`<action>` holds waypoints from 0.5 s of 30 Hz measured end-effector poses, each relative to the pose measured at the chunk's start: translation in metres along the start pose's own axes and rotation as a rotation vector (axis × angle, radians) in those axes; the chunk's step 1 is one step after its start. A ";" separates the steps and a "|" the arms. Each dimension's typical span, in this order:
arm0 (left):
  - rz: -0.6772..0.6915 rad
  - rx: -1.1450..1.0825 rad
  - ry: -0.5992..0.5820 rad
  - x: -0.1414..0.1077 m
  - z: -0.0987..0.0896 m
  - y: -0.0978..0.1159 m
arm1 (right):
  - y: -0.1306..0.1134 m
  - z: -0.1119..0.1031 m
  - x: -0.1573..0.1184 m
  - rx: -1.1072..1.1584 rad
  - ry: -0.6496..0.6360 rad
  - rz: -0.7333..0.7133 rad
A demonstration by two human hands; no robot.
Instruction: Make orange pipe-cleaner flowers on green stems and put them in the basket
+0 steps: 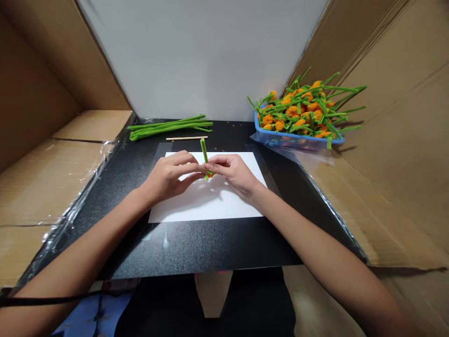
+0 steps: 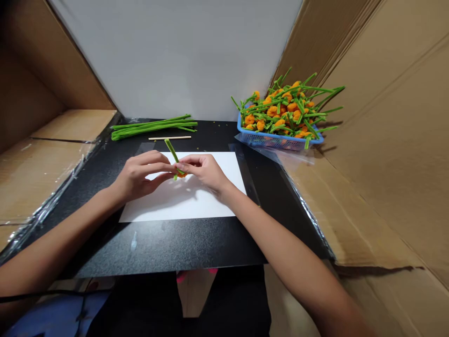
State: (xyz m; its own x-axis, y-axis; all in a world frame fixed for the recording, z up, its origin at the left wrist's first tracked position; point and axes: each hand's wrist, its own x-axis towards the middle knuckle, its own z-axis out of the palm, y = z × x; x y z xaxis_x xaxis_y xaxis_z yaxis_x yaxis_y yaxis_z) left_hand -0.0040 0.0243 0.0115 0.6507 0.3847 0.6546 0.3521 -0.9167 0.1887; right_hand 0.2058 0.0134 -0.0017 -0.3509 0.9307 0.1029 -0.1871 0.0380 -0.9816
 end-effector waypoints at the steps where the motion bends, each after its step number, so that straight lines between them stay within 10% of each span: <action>1: -0.018 -0.016 -0.008 0.001 -0.001 0.001 | 0.001 0.001 0.000 -0.007 0.012 -0.010; 15: -0.096 -0.235 0.035 0.004 0.000 0.006 | -0.004 0.004 -0.001 -0.057 0.037 -0.062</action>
State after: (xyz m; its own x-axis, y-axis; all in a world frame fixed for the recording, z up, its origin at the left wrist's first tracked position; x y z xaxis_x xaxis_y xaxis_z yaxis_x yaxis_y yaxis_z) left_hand 0.0004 0.0206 0.0157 0.5965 0.4706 0.6501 0.2425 -0.8779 0.4130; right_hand 0.2032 0.0104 0.0029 -0.3057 0.9388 0.1588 -0.1544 0.1157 -0.9812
